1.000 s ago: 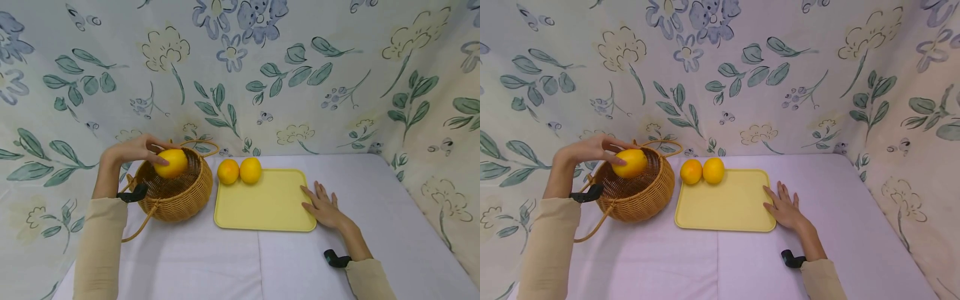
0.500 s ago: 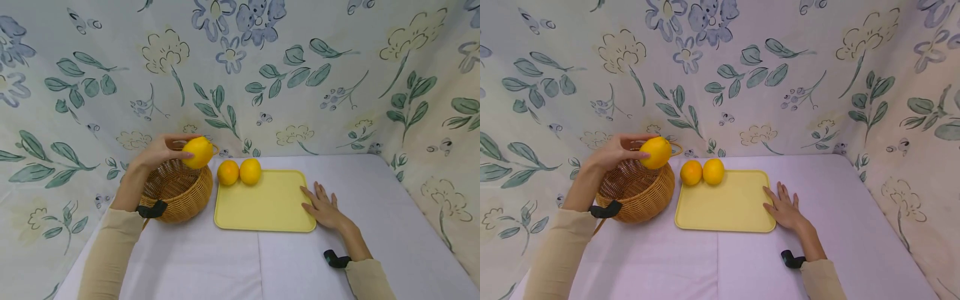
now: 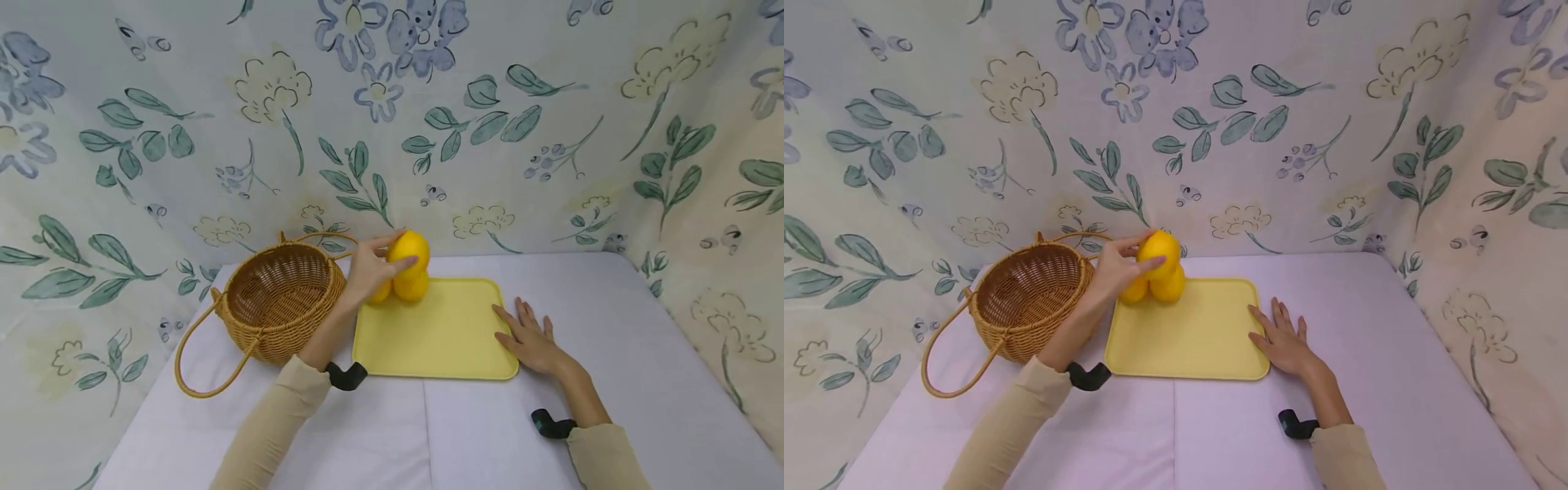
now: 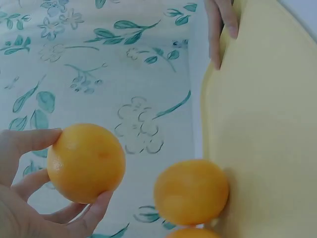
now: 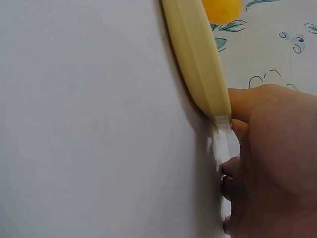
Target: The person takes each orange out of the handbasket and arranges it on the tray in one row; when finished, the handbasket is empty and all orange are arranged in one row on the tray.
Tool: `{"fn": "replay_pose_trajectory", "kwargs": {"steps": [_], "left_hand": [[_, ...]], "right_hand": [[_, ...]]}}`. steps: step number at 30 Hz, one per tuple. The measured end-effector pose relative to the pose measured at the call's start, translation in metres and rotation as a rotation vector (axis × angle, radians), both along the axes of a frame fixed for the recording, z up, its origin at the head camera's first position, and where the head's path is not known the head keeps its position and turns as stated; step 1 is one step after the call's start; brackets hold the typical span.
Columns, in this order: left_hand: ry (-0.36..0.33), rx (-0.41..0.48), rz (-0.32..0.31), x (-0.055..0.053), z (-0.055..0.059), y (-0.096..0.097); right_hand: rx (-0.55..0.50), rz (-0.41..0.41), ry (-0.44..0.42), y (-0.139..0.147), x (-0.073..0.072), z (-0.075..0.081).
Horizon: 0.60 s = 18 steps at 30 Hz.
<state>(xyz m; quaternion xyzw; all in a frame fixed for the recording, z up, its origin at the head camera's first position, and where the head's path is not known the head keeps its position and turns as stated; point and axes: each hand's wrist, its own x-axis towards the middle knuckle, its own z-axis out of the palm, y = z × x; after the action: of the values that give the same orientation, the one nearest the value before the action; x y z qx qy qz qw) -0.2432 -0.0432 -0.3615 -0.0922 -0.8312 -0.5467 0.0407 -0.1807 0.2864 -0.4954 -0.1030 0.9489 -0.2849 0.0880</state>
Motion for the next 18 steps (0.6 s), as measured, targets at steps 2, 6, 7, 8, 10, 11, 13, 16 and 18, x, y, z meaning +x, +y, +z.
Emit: {"fn": "replay_pose_trajectory", "kwargs": {"steps": [2, 6, 7, 8, 10, 11, 13, 16, 18], "left_hand": [[0.032, 0.013, 0.02, -0.001, -0.011, 0.022], [0.094, -0.014, 0.053, -0.002, -0.034, 0.057], [0.108, -0.034, 0.061, -0.001, -0.039, 0.065], [0.118, -0.052, 0.067, -0.001, -0.045, 0.071], [0.134, -0.108, 0.081, 0.001, -0.056, 0.083], [0.139, -0.131, 0.088, 0.001, -0.061, 0.089], [0.158, -0.183, 0.099, 0.002, -0.07, 0.097], [0.186, -0.262, 0.117, 0.002, -0.081, 0.108], [0.204, -0.329, 0.135, 0.002, -0.087, 0.113]], "right_hand": [[-0.002, 0.0, -0.001, 0.0, 0.0, -0.001], [0.005, -0.006, -0.009, 0.001, 0.0, -0.002], [0.008, -0.008, -0.012, 0.001, 0.0, -0.003], [0.009, -0.009, -0.015, 0.001, 0.0, -0.003], [0.009, -0.008, -0.021, 0.001, 0.0, -0.004], [0.009, -0.008, -0.022, 0.002, 0.0, -0.004], [0.009, -0.007, -0.022, 0.002, 0.0, -0.003], [0.008, -0.004, -0.016, 0.002, -0.001, -0.002], [0.006, -0.002, -0.012, 0.002, -0.002, -0.002]]}}
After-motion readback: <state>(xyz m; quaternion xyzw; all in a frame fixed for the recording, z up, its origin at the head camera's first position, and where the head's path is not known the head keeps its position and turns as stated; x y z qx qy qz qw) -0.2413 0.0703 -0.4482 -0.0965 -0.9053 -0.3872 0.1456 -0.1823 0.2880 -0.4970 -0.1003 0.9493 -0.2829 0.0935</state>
